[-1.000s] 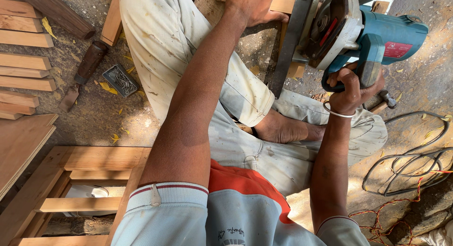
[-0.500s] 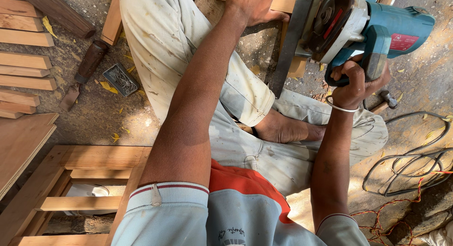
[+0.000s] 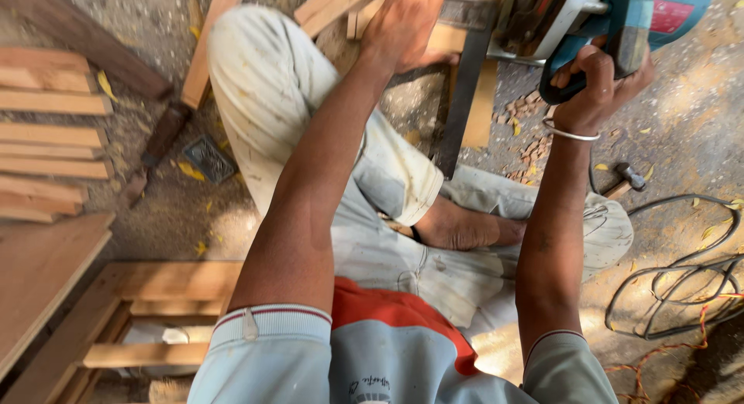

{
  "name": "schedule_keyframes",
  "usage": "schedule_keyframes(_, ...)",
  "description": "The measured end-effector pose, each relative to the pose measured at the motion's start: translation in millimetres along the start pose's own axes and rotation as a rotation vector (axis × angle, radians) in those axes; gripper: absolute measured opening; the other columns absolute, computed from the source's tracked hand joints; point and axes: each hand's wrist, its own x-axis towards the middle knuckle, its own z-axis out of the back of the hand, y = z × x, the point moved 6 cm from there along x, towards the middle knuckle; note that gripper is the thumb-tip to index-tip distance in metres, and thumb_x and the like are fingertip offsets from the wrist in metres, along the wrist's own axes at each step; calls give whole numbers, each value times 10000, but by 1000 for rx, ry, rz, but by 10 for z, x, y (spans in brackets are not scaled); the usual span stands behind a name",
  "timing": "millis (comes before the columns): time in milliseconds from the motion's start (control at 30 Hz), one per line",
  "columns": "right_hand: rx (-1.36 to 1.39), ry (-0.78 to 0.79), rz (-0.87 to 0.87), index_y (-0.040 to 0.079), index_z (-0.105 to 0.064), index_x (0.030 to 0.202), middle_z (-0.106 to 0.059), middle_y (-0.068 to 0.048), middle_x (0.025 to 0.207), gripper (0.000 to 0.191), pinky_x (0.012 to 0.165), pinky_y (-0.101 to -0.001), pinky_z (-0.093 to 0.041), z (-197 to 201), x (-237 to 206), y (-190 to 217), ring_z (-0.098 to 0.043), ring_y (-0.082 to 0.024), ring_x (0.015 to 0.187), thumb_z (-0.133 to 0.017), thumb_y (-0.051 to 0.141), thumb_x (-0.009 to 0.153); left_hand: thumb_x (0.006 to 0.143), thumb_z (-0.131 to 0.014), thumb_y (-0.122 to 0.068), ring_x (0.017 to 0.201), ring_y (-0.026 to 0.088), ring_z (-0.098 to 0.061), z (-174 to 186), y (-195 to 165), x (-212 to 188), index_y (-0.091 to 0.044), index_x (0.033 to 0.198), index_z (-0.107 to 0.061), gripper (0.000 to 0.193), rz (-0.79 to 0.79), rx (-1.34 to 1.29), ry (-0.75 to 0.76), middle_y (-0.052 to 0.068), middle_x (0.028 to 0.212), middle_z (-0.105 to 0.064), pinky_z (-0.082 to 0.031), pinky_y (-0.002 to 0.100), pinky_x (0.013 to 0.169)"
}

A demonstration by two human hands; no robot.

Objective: The person sits on the floor and assembles a wooden frame by hammering nails into wooden slats. They then use a circular saw to cut additional wooden pieces to size, stacking them as they work.

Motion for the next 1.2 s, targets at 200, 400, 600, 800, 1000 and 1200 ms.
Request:
schedule_keyframes(200,253,-153,-132,-35,-590,924,-535,-88,691,106,463,-381,-481,416,-26,243,-517,-206,484,-617,66,907,737,-623,-938,931,233,-455,118,19,181,-46,1014,-503,942,14,-212,253,76,986,-455,-417,379,900)
schedule_keyframes(400,993,-275,-297,35,-577,923,-527,-55,729,185,493,-312,-436,1438,-125,-92,-514,-172,517,-610,217,918,733,-682,-922,887,252,-458,95,-103,278,12,966,-515,977,-7,-89,467,100,933,-459,-416,402,862)
schedule_keyframes(600,1400,-528,-220,56,-544,892,-551,-58,714,269,613,-283,-512,2682,-292,-707,-561,-159,588,-643,288,987,733,-727,-843,921,255,-475,76,-172,313,9,1029,-518,926,3,-74,501,112,986,-482,-410,403,864)
schedule_keyframes(800,1234,-842,-219,72,-590,882,-680,-113,831,180,722,-363,-621,3206,-259,-789,-691,-290,788,-704,207,916,747,-782,-789,994,310,-494,166,-222,333,-22,1060,-514,871,44,-206,408,131,1038,-501,-413,441,923)
schedule_keyframes(1000,1455,-730,-349,14,-655,1095,-692,-176,954,453,564,-251,-579,3143,-225,-686,-674,-244,760,-712,430,926,686,-768,-830,982,325,-498,157,-282,372,11,1059,-517,954,60,-250,466,141,1010,-504,-407,458,904)
schedule_keyframes(1200,828,-995,-325,40,-599,809,-616,-84,594,593,351,-296,-471,2808,-501,-398,-610,-194,450,-526,622,895,739,-730,-825,932,333,-507,162,-240,413,32,1030,-547,924,2,-329,472,168,980,-520,-407,470,837)
